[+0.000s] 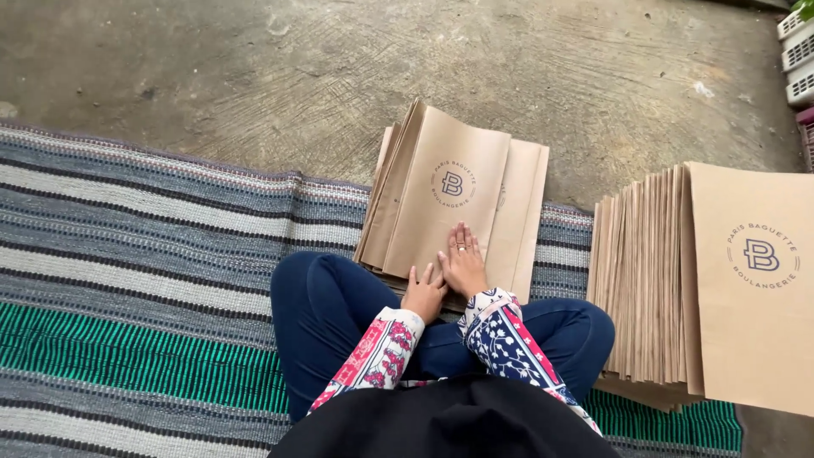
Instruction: The person sits on a mat and folds brown paper bags by hand. They open each bag, press the sides flat, and fold the bottom edges upward to create a flat packet, stacking the finished bags to the side.
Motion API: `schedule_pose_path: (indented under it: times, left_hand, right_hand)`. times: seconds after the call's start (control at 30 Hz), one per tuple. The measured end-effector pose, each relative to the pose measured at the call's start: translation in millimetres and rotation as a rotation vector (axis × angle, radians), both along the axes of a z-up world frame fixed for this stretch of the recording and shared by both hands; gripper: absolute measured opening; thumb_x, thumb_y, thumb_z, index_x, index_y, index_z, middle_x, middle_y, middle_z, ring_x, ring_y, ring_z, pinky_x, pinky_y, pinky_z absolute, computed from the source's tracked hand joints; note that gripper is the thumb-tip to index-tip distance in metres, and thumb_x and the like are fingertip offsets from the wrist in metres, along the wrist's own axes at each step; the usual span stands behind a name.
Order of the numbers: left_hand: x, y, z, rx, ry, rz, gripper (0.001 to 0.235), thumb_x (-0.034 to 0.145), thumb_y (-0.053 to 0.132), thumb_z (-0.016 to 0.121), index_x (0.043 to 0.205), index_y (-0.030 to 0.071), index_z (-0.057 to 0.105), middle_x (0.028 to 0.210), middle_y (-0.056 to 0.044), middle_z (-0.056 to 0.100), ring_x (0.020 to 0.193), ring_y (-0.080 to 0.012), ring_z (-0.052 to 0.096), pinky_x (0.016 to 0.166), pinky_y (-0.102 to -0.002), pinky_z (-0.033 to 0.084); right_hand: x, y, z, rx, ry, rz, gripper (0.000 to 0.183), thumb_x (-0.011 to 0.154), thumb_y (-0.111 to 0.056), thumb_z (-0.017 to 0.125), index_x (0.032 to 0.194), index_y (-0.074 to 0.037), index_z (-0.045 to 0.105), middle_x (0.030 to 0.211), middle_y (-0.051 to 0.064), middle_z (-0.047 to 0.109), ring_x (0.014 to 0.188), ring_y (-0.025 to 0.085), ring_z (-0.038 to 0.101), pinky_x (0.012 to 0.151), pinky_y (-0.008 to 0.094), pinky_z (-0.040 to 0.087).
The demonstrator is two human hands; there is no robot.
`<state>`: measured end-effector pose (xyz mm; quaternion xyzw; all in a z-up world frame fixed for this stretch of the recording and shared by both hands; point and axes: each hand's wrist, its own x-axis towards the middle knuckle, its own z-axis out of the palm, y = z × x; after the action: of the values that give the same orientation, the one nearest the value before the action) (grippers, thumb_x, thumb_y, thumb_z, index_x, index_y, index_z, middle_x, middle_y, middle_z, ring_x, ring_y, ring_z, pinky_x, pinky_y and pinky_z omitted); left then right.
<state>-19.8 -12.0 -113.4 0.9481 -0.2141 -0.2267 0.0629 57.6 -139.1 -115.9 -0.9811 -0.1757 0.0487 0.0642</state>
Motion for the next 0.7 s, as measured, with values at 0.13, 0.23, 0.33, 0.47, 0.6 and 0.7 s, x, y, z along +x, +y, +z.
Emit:
schedule_pose_path:
  times: [0.13, 0.23, 0.33, 0.47, 0.6, 0.7]
  left_hand:
    - [2, -1, -8, 0.019, 0.001, 0.010, 0.057, 0.099, 0.032, 0.051, 0.154, 0.025, 0.042, 0.166, 0.002, 0.030, 0.156, -0.0379, 0.013, 0.119, -0.072, 0.006]
    - [-2, -3, -29, 0.031, -0.010, -0.010, 0.056, 0.097, 0.029, 0.048, 0.152, 0.021, 0.046, 0.164, 0.001, 0.036, 0.157, -0.0376, 0.010, 0.118, -0.073, 0.003]
    - [-2, -5, -45, 0.090, -0.034, -0.030, 0.056, 0.098, 0.025, 0.046, 0.153, 0.014, 0.045, 0.164, -0.002, 0.037, 0.157, -0.0351, 0.008, 0.119, -0.070, 0.003]
    - [-1, -3, -32, 0.136, 0.012, -0.068, 0.060, 0.100, 0.026, 0.041, 0.159, 0.016, 0.034, 0.169, 0.003, 0.024, 0.158, -0.0344, -0.004, 0.120, -0.070, -0.002]
    - [0, -2, -28, 0.157, 0.023, -0.114, 0.061, 0.101, 0.025, 0.037, 0.161, 0.020, 0.025, 0.172, 0.002, 0.010, 0.156, -0.0404, -0.010, 0.117, -0.075, -0.001]
    - [-3, 1, -4, 0.126, 0.028, -0.104, 0.062, 0.103, 0.024, 0.037, 0.163, 0.022, 0.020, 0.172, 0.000, 0.006, 0.156, -0.0415, -0.008, 0.117, -0.076, -0.001]
  right_hand:
    - [-6, 0, -14, -0.015, 0.033, 0.009, 0.079, 0.103, -0.056, 0.032, 0.161, -0.005, 0.015, 0.171, 0.016, 0.002, 0.157, 0.034, 0.005, 0.127, 0.049, 0.007]
    - [-20, -1, -6, -0.015, 0.326, -0.014, 0.077, 0.106, -0.059, 0.017, 0.163, -0.008, 0.004, 0.170, 0.014, -0.009, 0.157, 0.033, -0.006, 0.128, 0.048, 0.000]
    - [-35, 2, 6, -0.035, 0.469, -0.015, 0.082, 0.104, -0.065, 0.014, 0.163, -0.009, 0.001, 0.169, 0.015, -0.012, 0.156, 0.035, -0.009, 0.128, 0.048, -0.002]
    - [-48, 7, 17, 0.043, 0.596, -0.063, 0.085, 0.103, -0.070, 0.010, 0.163, -0.011, -0.005, 0.169, 0.016, -0.013, 0.156, 0.035, -0.010, 0.127, 0.049, -0.002]
    - [-62, 15, 76, 0.234, 0.693, -0.109, 0.084, 0.104, -0.066, 0.009, 0.162, -0.008, -0.009, 0.167, 0.024, -0.010, 0.155, 0.041, -0.006, 0.126, 0.053, 0.002]
    - [-69, 17, 101, 0.319, 0.708, -0.110, 0.082, 0.106, -0.062, 0.016, 0.161, -0.009, -0.015, 0.166, 0.028, -0.009, 0.153, 0.045, -0.002, 0.125, 0.056, 0.006]
